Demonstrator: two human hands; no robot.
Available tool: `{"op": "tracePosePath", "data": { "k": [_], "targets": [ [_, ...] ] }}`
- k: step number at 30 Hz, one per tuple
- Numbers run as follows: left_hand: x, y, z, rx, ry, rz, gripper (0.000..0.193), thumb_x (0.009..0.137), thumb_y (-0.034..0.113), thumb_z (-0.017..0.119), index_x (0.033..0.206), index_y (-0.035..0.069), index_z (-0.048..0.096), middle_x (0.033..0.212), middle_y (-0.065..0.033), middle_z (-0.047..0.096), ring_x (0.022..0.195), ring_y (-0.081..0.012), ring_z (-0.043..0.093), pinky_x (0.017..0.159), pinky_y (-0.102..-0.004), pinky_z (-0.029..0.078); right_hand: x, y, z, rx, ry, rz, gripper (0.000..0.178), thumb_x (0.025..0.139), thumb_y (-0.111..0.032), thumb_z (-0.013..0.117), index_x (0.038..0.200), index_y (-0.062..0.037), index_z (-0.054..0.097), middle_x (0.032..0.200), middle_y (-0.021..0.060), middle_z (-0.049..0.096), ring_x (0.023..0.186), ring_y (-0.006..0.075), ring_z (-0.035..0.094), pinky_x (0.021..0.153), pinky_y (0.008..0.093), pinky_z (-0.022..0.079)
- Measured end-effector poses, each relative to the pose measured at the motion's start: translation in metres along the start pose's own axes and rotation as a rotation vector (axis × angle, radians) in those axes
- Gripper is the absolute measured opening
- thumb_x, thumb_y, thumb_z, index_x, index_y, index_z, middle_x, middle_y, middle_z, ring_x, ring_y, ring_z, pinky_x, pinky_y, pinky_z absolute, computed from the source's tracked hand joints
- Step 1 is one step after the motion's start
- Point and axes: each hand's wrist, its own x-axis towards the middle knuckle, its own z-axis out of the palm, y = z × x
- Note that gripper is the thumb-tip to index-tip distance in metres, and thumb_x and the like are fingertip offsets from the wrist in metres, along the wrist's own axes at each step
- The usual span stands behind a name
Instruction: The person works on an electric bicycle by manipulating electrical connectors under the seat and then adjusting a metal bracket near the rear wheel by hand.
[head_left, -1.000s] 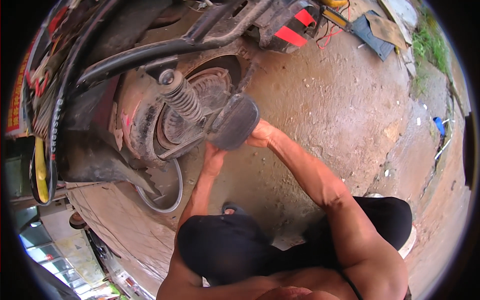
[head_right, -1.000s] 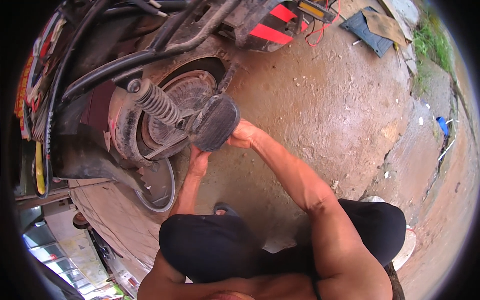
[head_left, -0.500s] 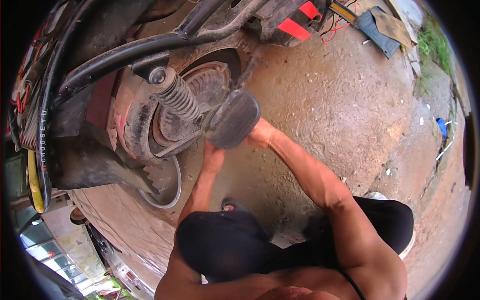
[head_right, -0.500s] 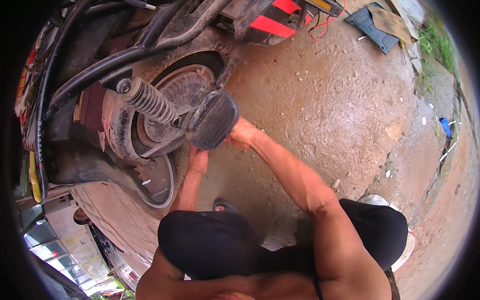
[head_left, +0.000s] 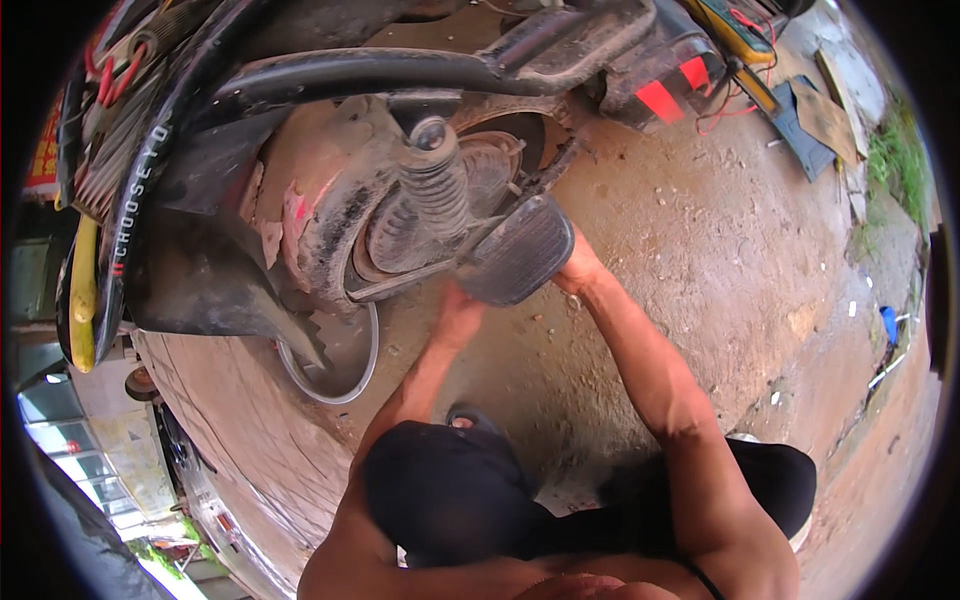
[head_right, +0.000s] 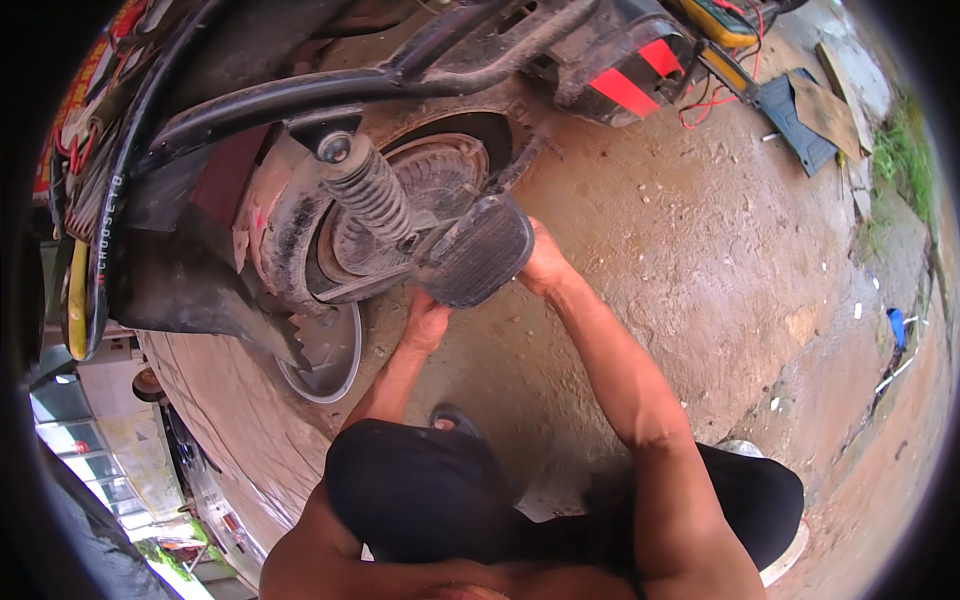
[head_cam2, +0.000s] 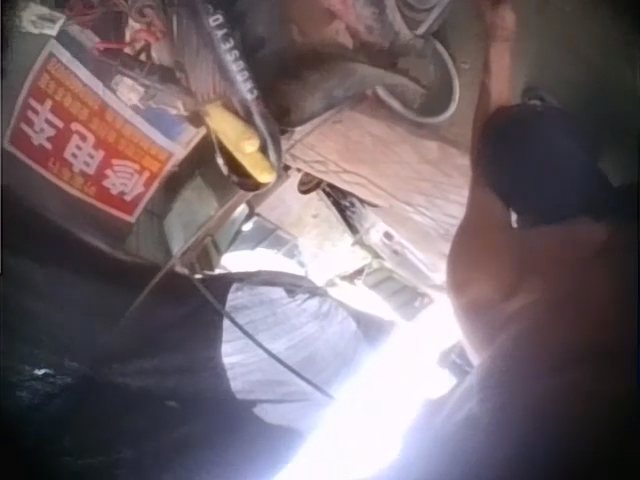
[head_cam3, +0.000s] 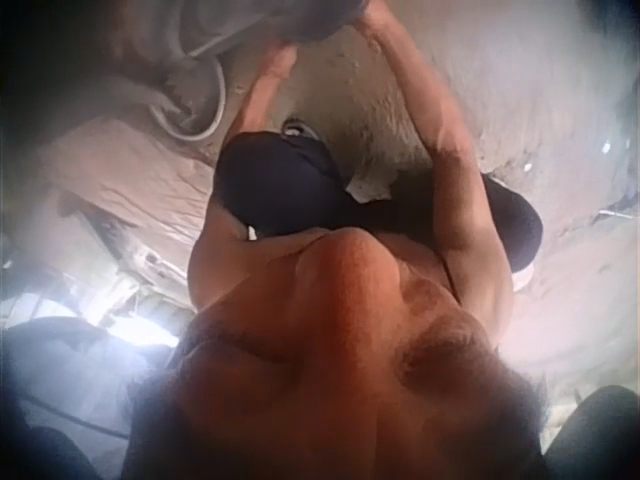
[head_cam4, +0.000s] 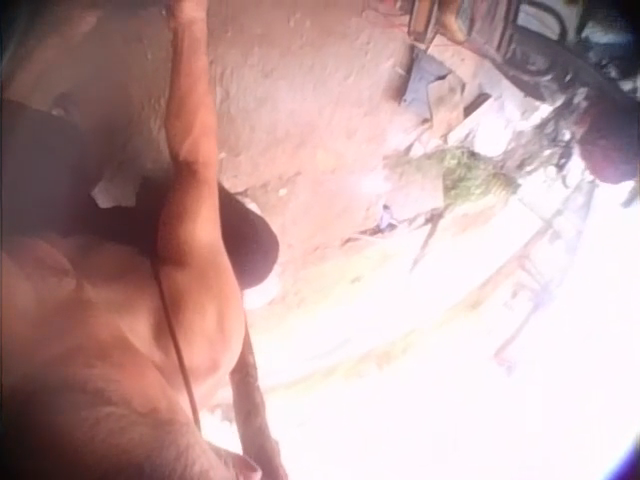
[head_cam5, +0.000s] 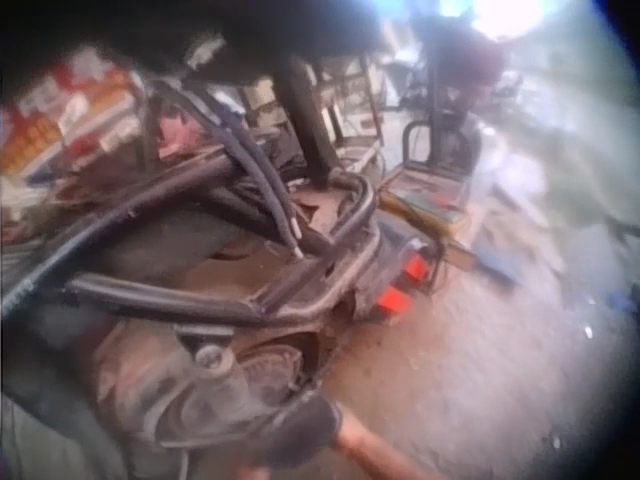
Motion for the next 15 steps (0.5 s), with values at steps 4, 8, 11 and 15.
{"op": "tracePosePath", "data": {
  "k": [4, 8, 11, 15],
  "targets": [
    [-0.003, -0.006, -0.002, -0.106, -0.005, -0.006, 0.052, 0.098, 0.007, 0.066, 0.147, 0.002, 0.05, 0.149, -0.0082, 0.053, 0.138, -0.0208, 0.046, 0.117, -0.037, 0.032, 0.008, -0.002, -0.006, -0.115, -0.019, -0.013, 0.017, 0.096, -0.013, 0.07, 0.11, -0.0047, 0.073, 0.104, 0.0039, 0.074, 0.09, 0.0139, 0.069, 0.082, 0.031, 0.058],
    [0.007, 0.013, 0.018, -0.077, 0.026, 0.041, 0.052, 0.093, 0.001, 0.063, 0.143, 0.001, 0.049, 0.141, -0.0097, 0.059, 0.128, -0.0219, 0.056, 0.111, -0.038, 0.041, 0.015, -0.018, -0.018, -0.105, -0.115, -0.014, 0.022, 0.097, -0.014, 0.069, 0.116, -0.0048, 0.069, 0.108, 0.005, 0.073, 0.091, 0.014, 0.069, 0.083, 0.0306, 0.058],
    [-0.002, -0.015, 0.008, -0.039, 0.077, -0.014, 0.048, 0.093, 0.0, 0.061, 0.14, 0.0, 0.052, 0.14, -0.0098, 0.06, 0.127, -0.0222, 0.056, 0.111, -0.0385, 0.04, 0.031, -0.032, -0.033, 0.066, -0.227, -0.048, 0.024, 0.098, -0.018, 0.067, 0.118, -0.0057, 0.065, 0.115, 0.0065, 0.071, 0.1, 0.0159, 0.067, 0.092, 0.0329, 0.055],
    [-0.014, -0.026, -0.014, 0.034, 0.085, -0.085, 0.047, 0.092, 0.0, 0.06, 0.139, -0.001, 0.053, 0.14, -0.0107, 0.06, 0.129, -0.0222, 0.054, 0.112, -0.0375, 0.039, 0.036, -0.041, -0.017, 0.195, -0.272, -0.029, 0.022, 0.099, -0.023, 0.063, 0.116, -0.0082, 0.062, 0.114, 0.0057, 0.067, 0.109, 0.0197, 0.062, 0.102, 0.037, 0.049]
  ]
}}
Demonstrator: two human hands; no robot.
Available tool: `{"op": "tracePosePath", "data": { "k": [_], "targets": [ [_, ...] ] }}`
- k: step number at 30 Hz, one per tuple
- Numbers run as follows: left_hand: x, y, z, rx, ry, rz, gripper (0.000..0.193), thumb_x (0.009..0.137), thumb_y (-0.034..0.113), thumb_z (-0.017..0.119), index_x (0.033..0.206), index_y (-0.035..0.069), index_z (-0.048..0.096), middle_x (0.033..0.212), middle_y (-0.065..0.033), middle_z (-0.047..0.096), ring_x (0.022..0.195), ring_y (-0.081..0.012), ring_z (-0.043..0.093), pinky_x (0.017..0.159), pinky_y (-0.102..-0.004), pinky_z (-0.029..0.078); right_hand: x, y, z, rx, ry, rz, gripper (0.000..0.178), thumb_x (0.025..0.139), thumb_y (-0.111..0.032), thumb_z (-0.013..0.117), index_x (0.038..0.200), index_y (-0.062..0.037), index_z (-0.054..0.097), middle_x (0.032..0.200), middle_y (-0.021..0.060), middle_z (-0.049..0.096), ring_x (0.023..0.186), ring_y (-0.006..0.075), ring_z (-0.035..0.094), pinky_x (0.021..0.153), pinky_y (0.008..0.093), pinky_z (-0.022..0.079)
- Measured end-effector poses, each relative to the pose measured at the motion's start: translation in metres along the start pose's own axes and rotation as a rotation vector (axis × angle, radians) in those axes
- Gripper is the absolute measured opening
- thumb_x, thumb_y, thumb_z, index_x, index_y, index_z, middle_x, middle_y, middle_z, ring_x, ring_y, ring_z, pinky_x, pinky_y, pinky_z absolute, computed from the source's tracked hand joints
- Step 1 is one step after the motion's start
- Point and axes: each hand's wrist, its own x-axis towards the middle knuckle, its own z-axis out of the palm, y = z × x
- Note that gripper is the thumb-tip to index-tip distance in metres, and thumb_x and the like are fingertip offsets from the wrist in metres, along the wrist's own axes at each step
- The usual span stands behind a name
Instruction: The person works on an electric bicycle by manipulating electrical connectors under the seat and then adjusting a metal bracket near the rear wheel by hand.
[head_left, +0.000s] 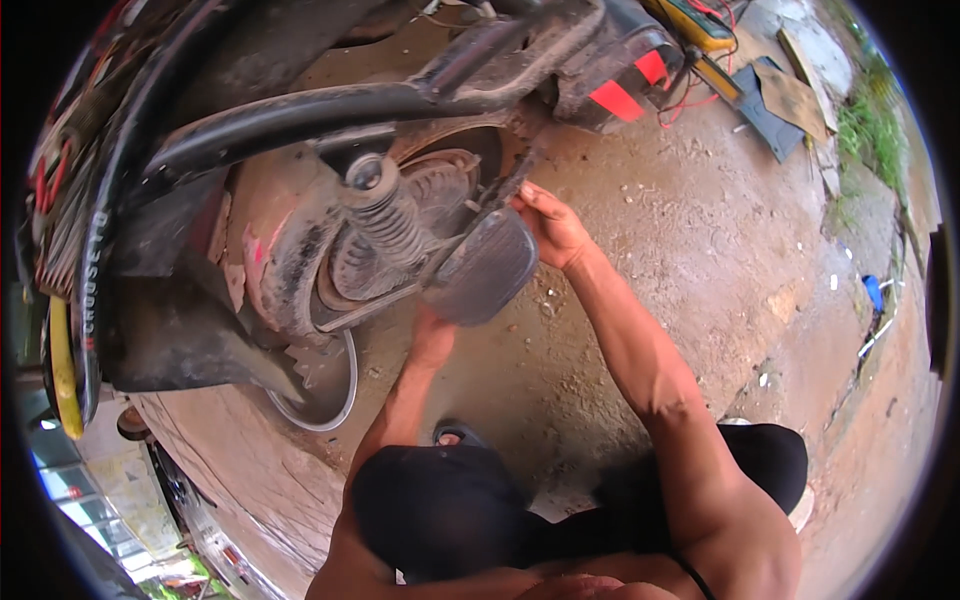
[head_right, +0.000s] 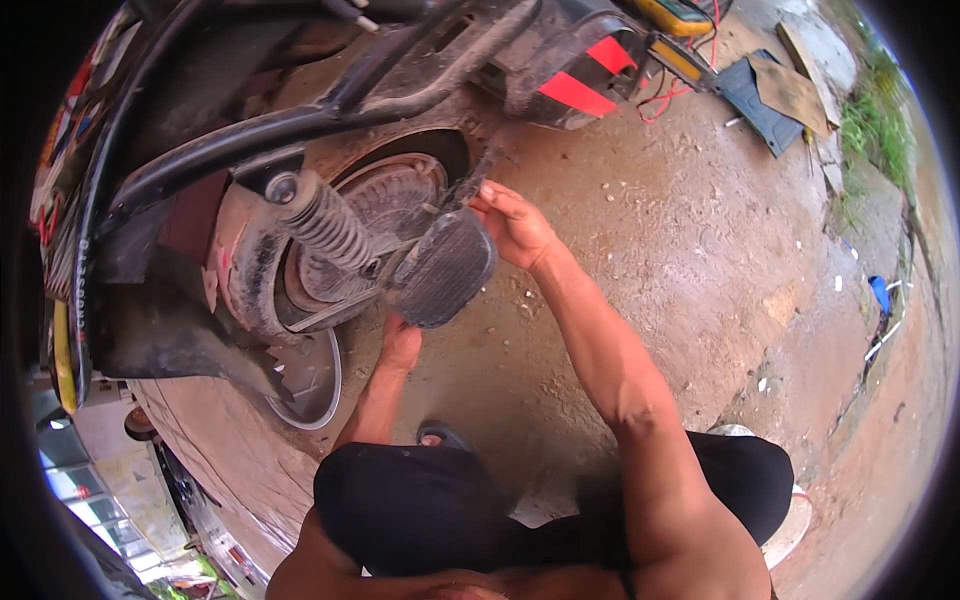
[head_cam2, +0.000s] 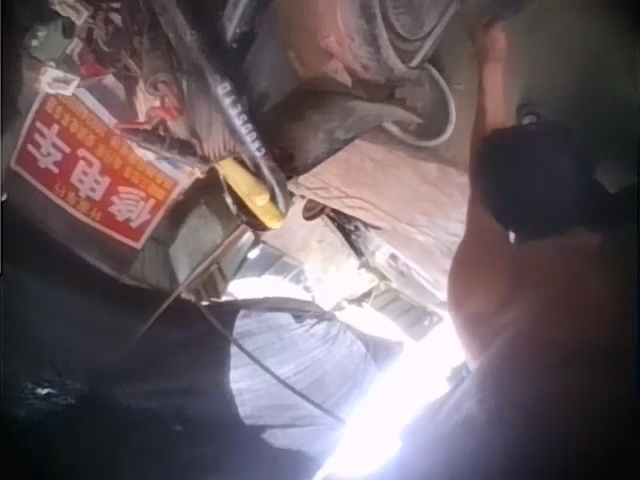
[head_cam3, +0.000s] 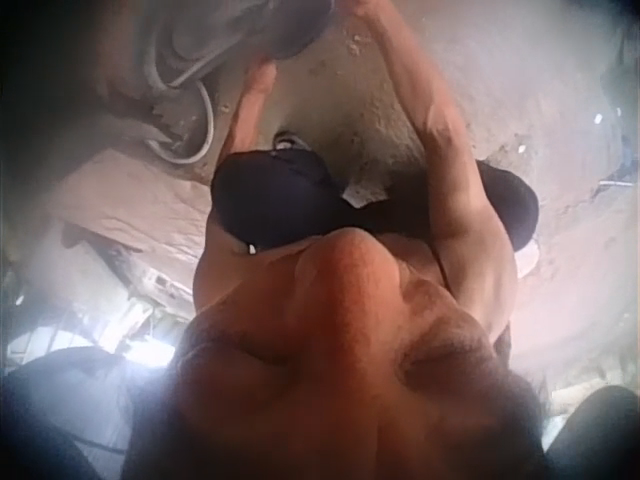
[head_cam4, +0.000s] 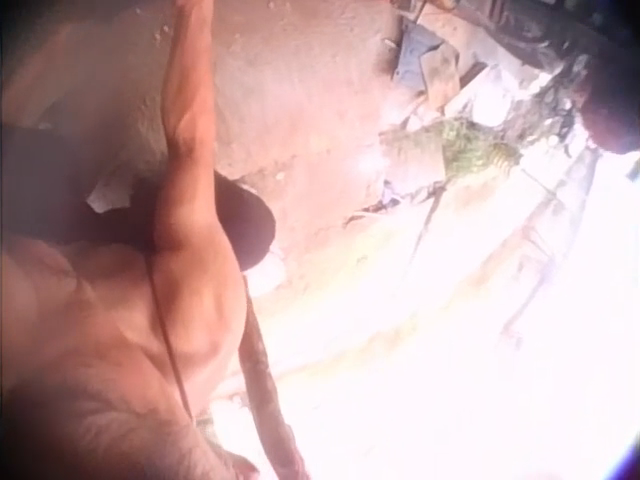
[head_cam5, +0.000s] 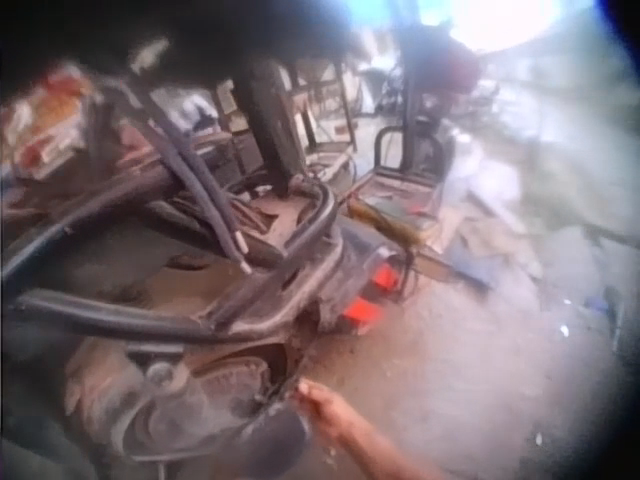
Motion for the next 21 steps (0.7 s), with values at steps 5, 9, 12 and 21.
{"op": "tracePosePath", "data": {
  "k": [5, 9, 12, 21],
  "targets": [
    [0.013, 0.02, 0.028, -0.093, -0.014, 0.105, 0.05, 0.093, 0.001, 0.059, 0.142, -0.002, 0.052, 0.138, -0.0103, 0.062, 0.127, -0.0213, 0.055, 0.11, -0.0364, 0.04, -0.003, -0.002, 0.003, 0.122, 0.102, -0.098, 0.023, 0.101, -0.014, 0.059, 0.123, -0.0053, 0.061, 0.119, 0.0086, 0.068, 0.109, 0.0212, 0.064, 0.098, 0.0396, 0.053],
    [0.004, 0.004, 0.009, -0.062, 0.0, 0.057, 0.041, 0.097, 0.005, 0.056, 0.138, -0.003, 0.058, 0.135, -0.0102, 0.064, 0.125, -0.0218, 0.057, 0.108, -0.0367, 0.042, 0.009, 0.003, 0.01, 0.026, 0.112, -0.067, 0.024, 0.101, -0.009, 0.059, 0.124, -0.0057, 0.062, 0.114, 0.0077, 0.07, 0.102, 0.0205, 0.068, 0.092, 0.038, 0.057],
    [0.006, 0.001, 0.016, -0.092, -0.006, 0.005, 0.036, 0.098, 0.007, 0.055, 0.132, -0.003, 0.062, 0.133, -0.0105, 0.066, 0.125, -0.022, 0.057, 0.108, -0.0366, 0.042, 0.017, 0.008, 0.005, 0.005, 0.185, -0.091, 0.021, 0.1, -0.008, 0.062, 0.12, -0.005, 0.065, 0.107, 0.0081, 0.072, 0.092, 0.0198, 0.071, 0.083, 0.0351, 0.06],
    [0.004, 0.003, 0.006, -0.117, -0.046, 0.064, 0.042, 0.099, 0.01, 0.059, 0.139, -0.002, 0.057, 0.141, -0.0098, 0.059, 0.131, -0.0213, 0.052, 0.112, -0.0367, 0.038, 0.028, 0.014, 0.003, 0.005, 0.212, -0.089, 0.022, 0.099, -0.007, 0.064, 0.121, -0.0038, 0.065, 0.109, 0.0104, 0.073, 0.094, 0.0204, 0.072, 0.083, 0.0357, 0.061]
  ]
}}
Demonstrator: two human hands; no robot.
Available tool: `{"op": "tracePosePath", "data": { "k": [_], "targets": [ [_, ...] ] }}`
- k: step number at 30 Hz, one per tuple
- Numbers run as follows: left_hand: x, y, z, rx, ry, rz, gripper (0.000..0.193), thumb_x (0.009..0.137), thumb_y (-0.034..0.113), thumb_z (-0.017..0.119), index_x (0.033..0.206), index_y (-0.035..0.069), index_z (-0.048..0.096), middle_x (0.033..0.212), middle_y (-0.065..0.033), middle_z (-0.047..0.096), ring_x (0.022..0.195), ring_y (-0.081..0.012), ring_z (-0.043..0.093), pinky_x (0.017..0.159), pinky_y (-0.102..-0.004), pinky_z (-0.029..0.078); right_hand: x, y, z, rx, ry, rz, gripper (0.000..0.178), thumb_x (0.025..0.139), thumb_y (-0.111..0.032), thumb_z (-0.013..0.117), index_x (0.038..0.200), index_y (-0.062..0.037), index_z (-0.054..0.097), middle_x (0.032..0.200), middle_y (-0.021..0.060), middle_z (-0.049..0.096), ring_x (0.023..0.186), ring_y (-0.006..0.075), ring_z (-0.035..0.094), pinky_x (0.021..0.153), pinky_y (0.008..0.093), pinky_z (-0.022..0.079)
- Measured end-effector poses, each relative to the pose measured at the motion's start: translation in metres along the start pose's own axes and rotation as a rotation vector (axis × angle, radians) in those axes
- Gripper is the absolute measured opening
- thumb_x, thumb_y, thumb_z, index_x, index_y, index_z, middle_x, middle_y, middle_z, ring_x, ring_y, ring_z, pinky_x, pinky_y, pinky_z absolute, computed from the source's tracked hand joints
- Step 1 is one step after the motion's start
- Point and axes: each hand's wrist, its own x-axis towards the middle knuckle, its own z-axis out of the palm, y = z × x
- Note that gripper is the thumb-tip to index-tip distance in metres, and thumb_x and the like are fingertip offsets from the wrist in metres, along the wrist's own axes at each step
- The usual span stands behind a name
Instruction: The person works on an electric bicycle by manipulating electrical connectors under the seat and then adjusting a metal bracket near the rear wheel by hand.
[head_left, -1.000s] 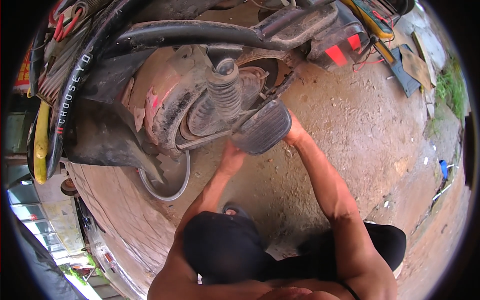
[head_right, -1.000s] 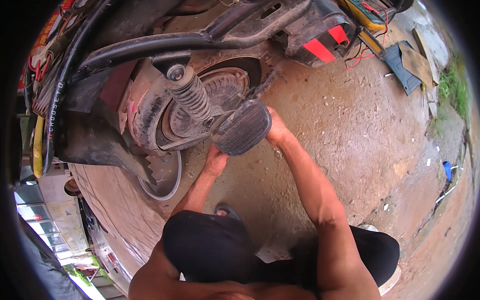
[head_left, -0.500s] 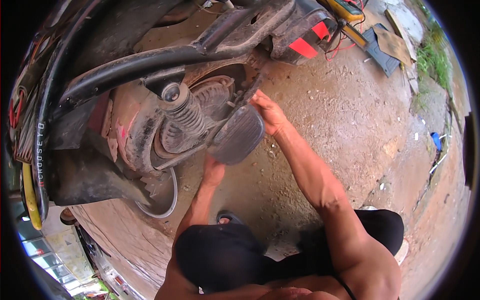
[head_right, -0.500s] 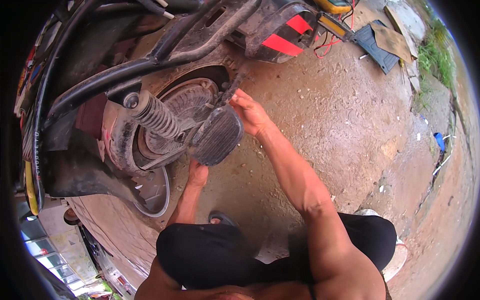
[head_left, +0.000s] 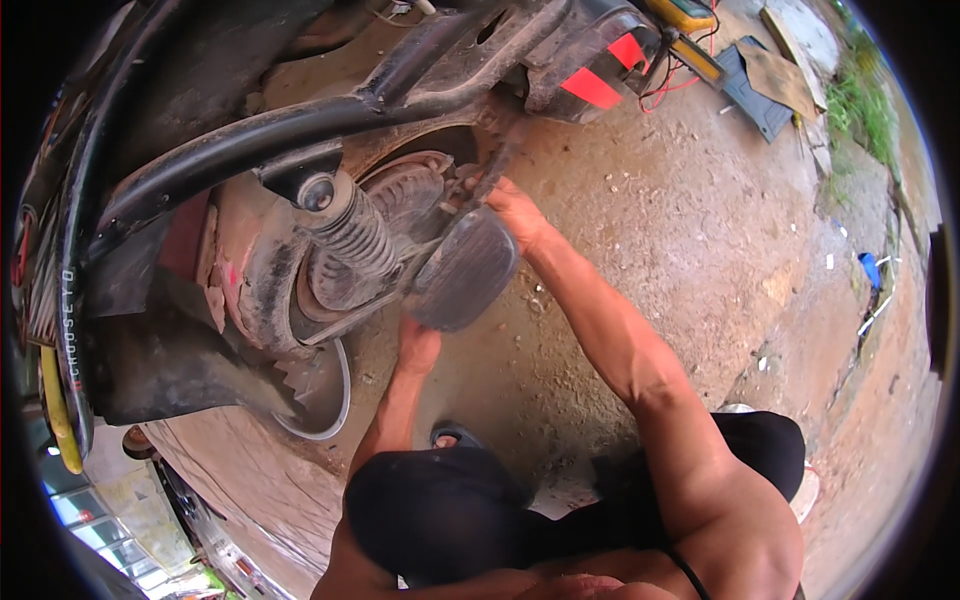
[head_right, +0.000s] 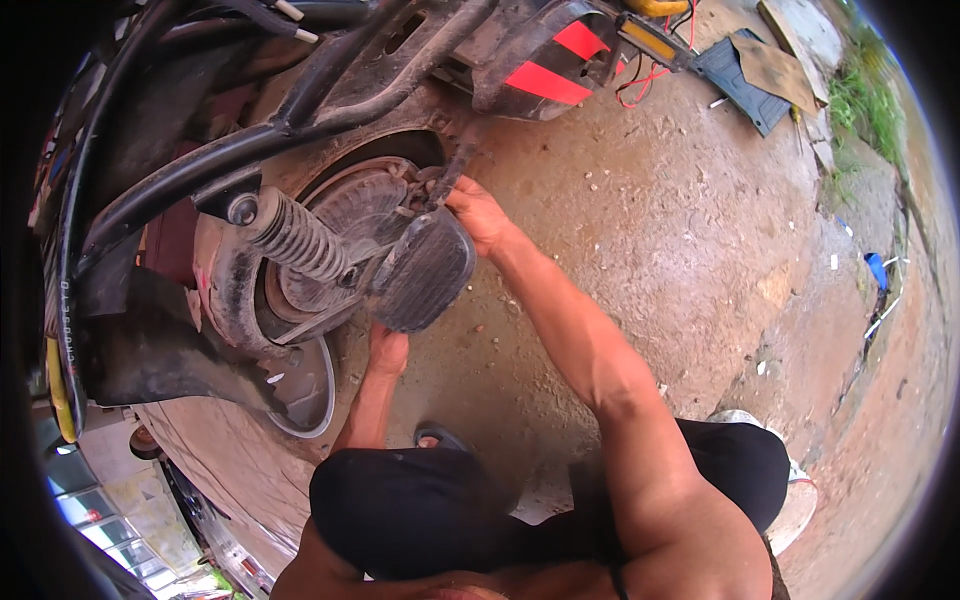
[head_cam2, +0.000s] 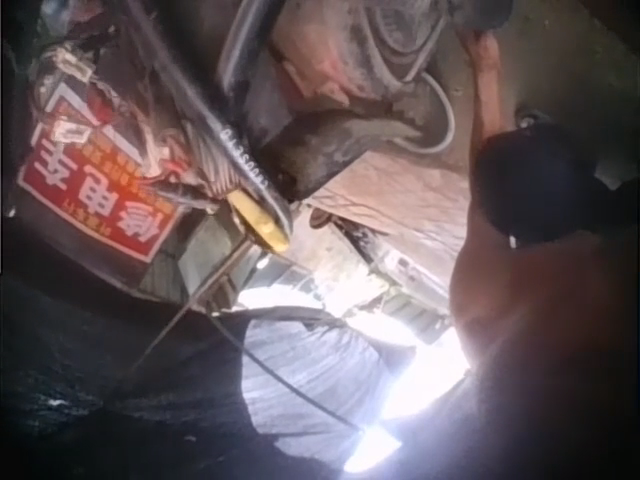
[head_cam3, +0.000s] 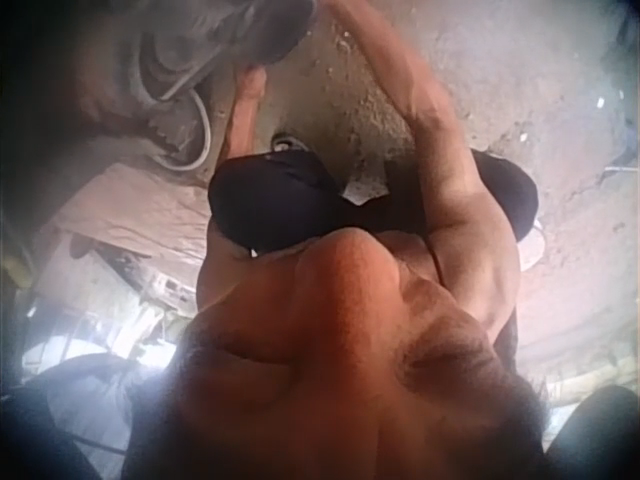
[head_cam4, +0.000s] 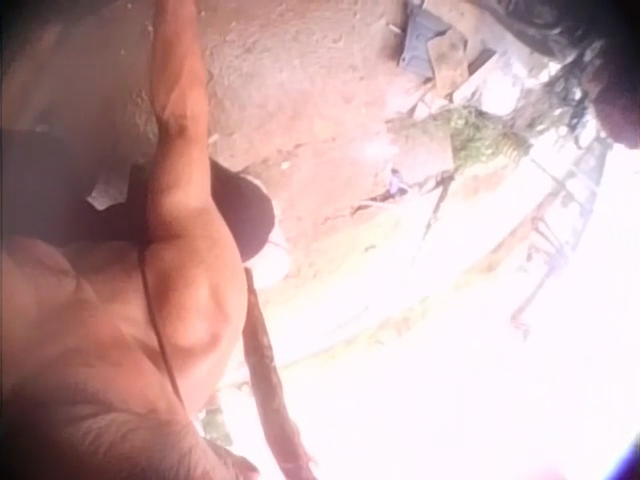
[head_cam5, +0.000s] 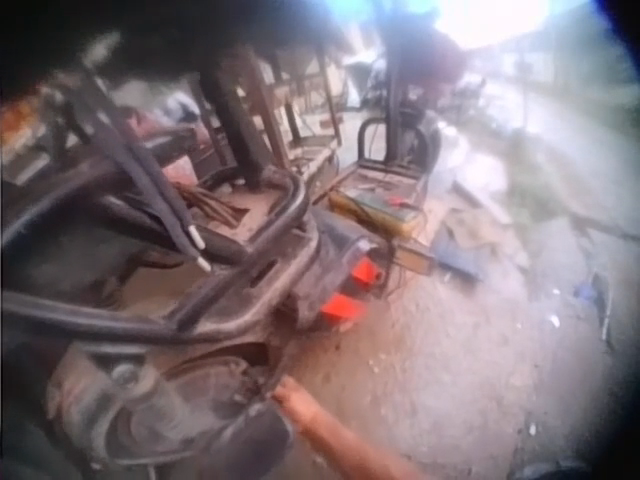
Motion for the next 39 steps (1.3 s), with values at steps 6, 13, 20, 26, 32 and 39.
{"op": "tracePosePath", "data": {
  "k": [6, 13, 20, 26, 32, 39],
  "targets": [
    [0.003, 0.008, 0.007, 0.04, -0.025, -0.039, 0.051, 0.099, 0.01, 0.062, 0.148, 0.0, 0.049, 0.151, -0.0094, 0.051, 0.139, -0.0215, 0.045, 0.117, -0.0372, 0.032, -0.008, -0.011, -0.024, 0.018, -0.135, 0.04, 0.023, 0.099, -0.003, 0.059, 0.121, -0.0053, 0.065, 0.113, 0.0092, 0.073, 0.1, 0.0211, 0.071, 0.091, 0.0376, 0.059],
    [0.005, 0.011, 0.013, 0.07, 0.06, 0.026, 0.033, 0.094, 0.005, 0.062, 0.126, -0.001, 0.066, 0.124, -0.0098, 0.07, 0.115, -0.0211, 0.063, 0.101, -0.0363, 0.047, 0.001, -0.019, -0.017, -0.189, -0.131, 0.058, 0.026, 0.096, -0.005, 0.066, 0.121, -0.0051, 0.067, 0.111, 0.0078, 0.073, 0.101, 0.0203, 0.071, 0.093, 0.0378, 0.058],
    [0.008, 0.004, 0.012, 0.144, 0.02, 0.101, 0.035, 0.09, 0.002, 0.063, 0.124, 0.0, 0.068, 0.121, -0.0102, 0.072, 0.114, -0.0233, 0.065, 0.101, -0.0374, 0.048, 0.007, -0.011, 0.003, -0.33, 0.03, -0.021, 0.023, 0.095, -0.014, 0.072, 0.113, -0.0022, 0.067, 0.099, 0.0042, 0.069, 0.088, 0.0156, 0.067, 0.078, 0.032, 0.057],
    [0.015, 0.022, 0.02, 0.093, 0.012, 0.098, 0.038, 0.09, 0.002, 0.065, 0.127, 0.001, 0.066, 0.128, -0.0103, 0.068, 0.121, -0.0221, 0.061, 0.104, -0.038, 0.046, -0.012, -0.006, -0.038, -0.509, 0.142, -0.143, 0.014, 0.092, -0.007, 0.056, 0.102, -0.0039, 0.065, 0.091, 0.0015, 0.064, 0.083, 0.013, 0.06, 0.077, 0.0297, 0.05],
    [0.013, 0.035, 0.025, 0.174, 0.01, 0.113, 0.047, 0.093, 0.008, 0.07, 0.138, 0.002, 0.057, 0.135, -0.0083, 0.064, 0.124, -0.02, 0.058, 0.106, -0.0377, 0.045, -0.057, -0.043, -0.06, -0.626, 0.09, -0.198, 0.004, 0.089, -0.005, 0.056, 0.087, -0.0066, 0.059, 0.087, 0.0047, 0.063, 0.079, 0.0164, 0.061, 0.075, 0.032, 0.052],
    [0.005, 0.03, 0.017, 0.121, 0.013, 0.069, 0.045, 0.096, 0.005, 0.067, 0.138, 0.002, 0.055, 0.137, -0.0078, 0.062, 0.125, -0.0179, 0.056, 0.106, -0.0355, 0.043, -0.081, -0.06, -0.04, -0.568, 0.04, -0.142, 0.003, 0.087, -0.008, 0.054, 0.087, -0.0065, 0.057, 0.097, 0.0091, 0.067, 0.09, 0.0218, 0.067, 0.083, 0.0358, 0.055]
  ]
}}
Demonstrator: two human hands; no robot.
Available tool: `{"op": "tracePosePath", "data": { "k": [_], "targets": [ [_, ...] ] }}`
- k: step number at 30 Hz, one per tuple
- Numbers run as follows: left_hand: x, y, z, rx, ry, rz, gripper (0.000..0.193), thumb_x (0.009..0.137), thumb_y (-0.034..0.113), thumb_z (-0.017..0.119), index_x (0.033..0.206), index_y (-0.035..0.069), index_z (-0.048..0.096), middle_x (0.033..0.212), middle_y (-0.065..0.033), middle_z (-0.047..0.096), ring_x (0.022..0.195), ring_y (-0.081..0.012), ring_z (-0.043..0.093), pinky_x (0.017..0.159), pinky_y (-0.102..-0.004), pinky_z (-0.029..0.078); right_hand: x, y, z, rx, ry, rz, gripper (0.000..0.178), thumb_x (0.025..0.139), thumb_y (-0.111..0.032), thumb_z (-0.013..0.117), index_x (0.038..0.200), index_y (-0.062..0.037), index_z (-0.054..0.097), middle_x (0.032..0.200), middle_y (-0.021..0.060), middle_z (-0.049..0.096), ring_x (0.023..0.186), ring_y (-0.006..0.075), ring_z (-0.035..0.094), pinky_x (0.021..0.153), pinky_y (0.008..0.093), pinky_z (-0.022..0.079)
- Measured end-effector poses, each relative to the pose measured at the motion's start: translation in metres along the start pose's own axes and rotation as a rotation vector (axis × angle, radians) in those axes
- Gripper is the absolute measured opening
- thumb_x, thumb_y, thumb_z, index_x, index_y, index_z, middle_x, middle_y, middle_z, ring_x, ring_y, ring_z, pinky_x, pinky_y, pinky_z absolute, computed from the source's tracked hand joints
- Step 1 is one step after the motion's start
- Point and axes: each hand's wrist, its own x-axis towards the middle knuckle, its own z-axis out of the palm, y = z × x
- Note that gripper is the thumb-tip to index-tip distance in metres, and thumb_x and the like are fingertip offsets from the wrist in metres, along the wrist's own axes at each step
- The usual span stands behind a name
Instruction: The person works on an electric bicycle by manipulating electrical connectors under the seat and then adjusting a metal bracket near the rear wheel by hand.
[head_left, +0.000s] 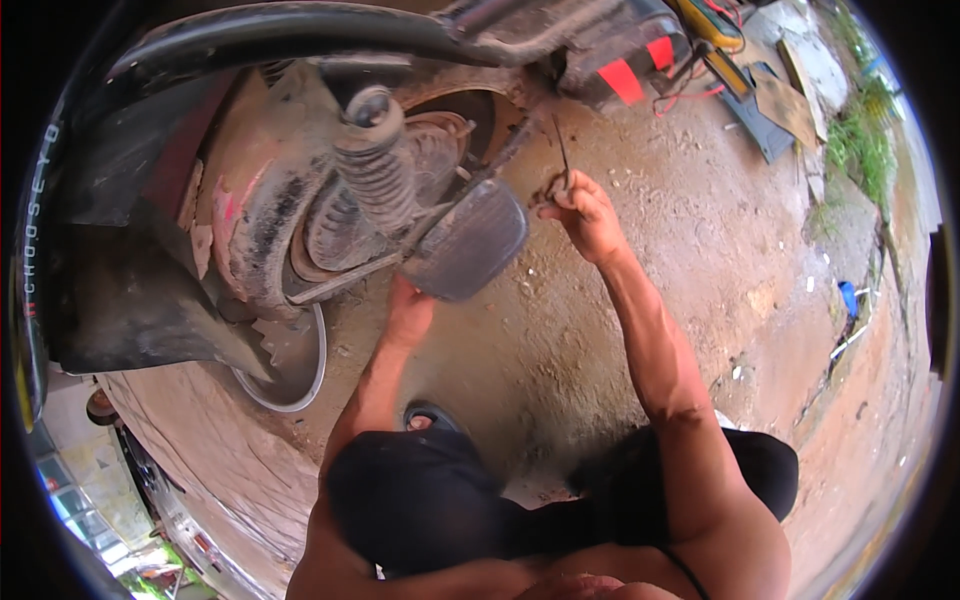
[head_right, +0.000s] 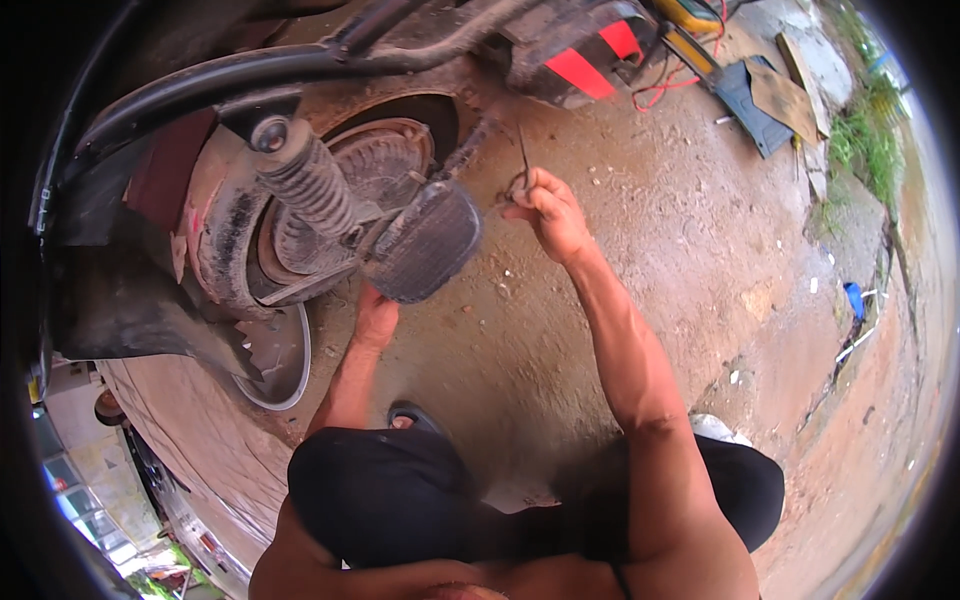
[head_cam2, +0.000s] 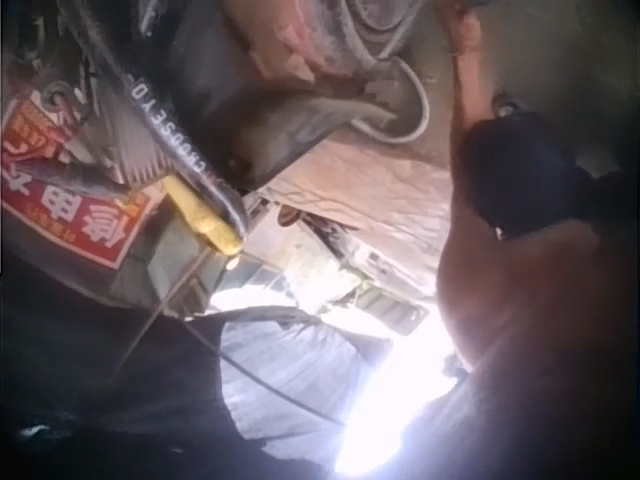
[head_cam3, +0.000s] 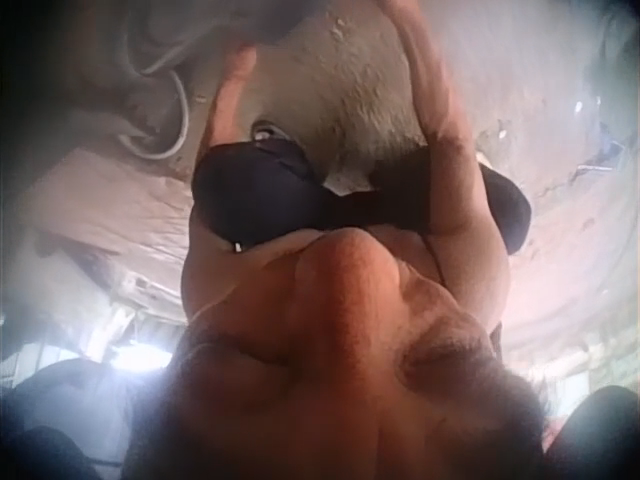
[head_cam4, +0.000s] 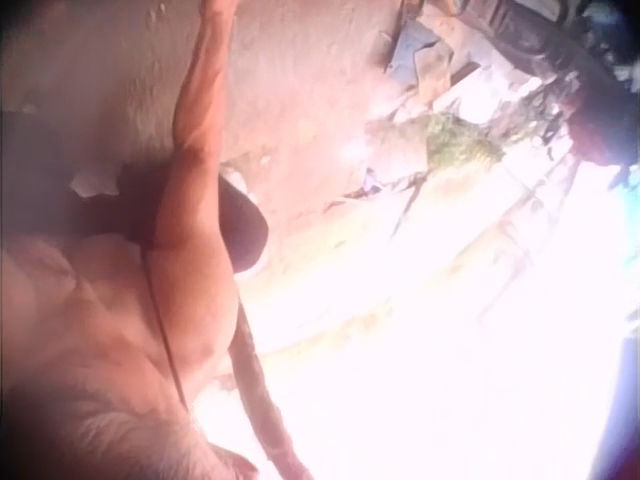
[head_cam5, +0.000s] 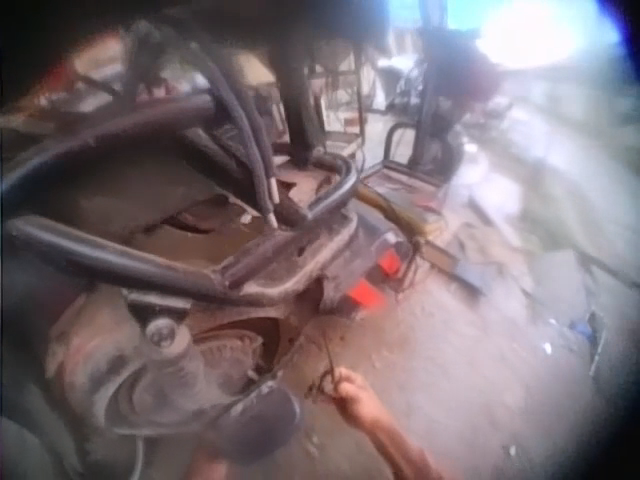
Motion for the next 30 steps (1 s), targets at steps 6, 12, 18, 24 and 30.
{"op": "tracePosePath", "data": {
  "k": [6, 12, 18, 24, 30],
  "targets": [
    [-0.003, -0.026, -0.007, 0.05, 0.043, -0.008, 0.039, 0.099, 0.005, 0.061, 0.137, -0.001, 0.055, 0.138, -0.0103, 0.06, 0.127, -0.0216, 0.055, 0.109, -0.0361, 0.04, -0.005, 0.019, 0.018, 0.491, -0.158, 0.024, 0.012, 0.095, -0.012, 0.057, 0.106, -0.0069, 0.057, 0.116, 0.0136, 0.068, 0.104, 0.0269, 0.07, 0.09, 0.0408, 0.057],
    [0.004, -0.028, -0.006, -0.032, -0.02, -0.115, 0.046, 0.101, 0.011, 0.059, 0.146, 0.009, 0.051, 0.146, -0.0076, 0.056, 0.131, -0.0226, 0.054, 0.094, -0.0466, 0.053, 0.0, 0.026, 0.033, 0.404, -0.162, 0.07, 0.018, 0.101, -0.018, 0.059, 0.116, -0.0077, 0.06, 0.113, 0.0051, 0.067, 0.104, 0.0181, 0.065, 0.095, 0.0382, 0.052],
    [0.01, 0.008, -0.001, -0.041, 0.01, -0.231, 0.042, 0.1, 0.007, 0.058, 0.142, 0.013, 0.054, 0.14, -0.0042, 0.058, 0.123, -0.0215, 0.056, 0.088, -0.0457, 0.054, -0.012, 0.03, 0.041, 0.459, -0.139, 0.161, 0.02, 0.1, -0.017, 0.052, 0.111, -0.0054, 0.064, 0.092, 0.0031, 0.066, 0.078, 0.0137, 0.063, 0.067, 0.0296, 0.053],
    [0.01, 0.022, 0.003, -0.049, 0.029, -0.279, 0.043, 0.1, 0.001, 0.053, 0.141, 0.012, 0.055, 0.14, -0.0088, 0.058, 0.126, -0.0225, 0.054, 0.091, -0.0453, 0.053, -0.011, 0.036, 0.043, 0.245, -0.166, 0.203, 0.02, 0.1, -0.02, 0.057, 0.111, -0.0058, 0.065, 0.092, 0.0007, 0.065, 0.078, 0.0099, 0.061, 0.07, 0.0262, 0.053],
    [0.012, 0.016, 0.012, 0.004, 0.047, -0.283, 0.036, 0.099, 0.006, 0.054, 0.135, 0.008, 0.057, 0.133, -0.0109, 0.06, 0.119, -0.0242, 0.057, 0.092, -0.0417, 0.05, -0.016, 0.065, 0.063, 0.355, -0.301, 0.39, 0.012, 0.095, -0.011, 0.068, 0.104, -0.0032, 0.065, 0.084, 0.0027, 0.067, 0.065, 0.0106, 0.063, 0.063, 0.0287, 0.059]
  ]
}}
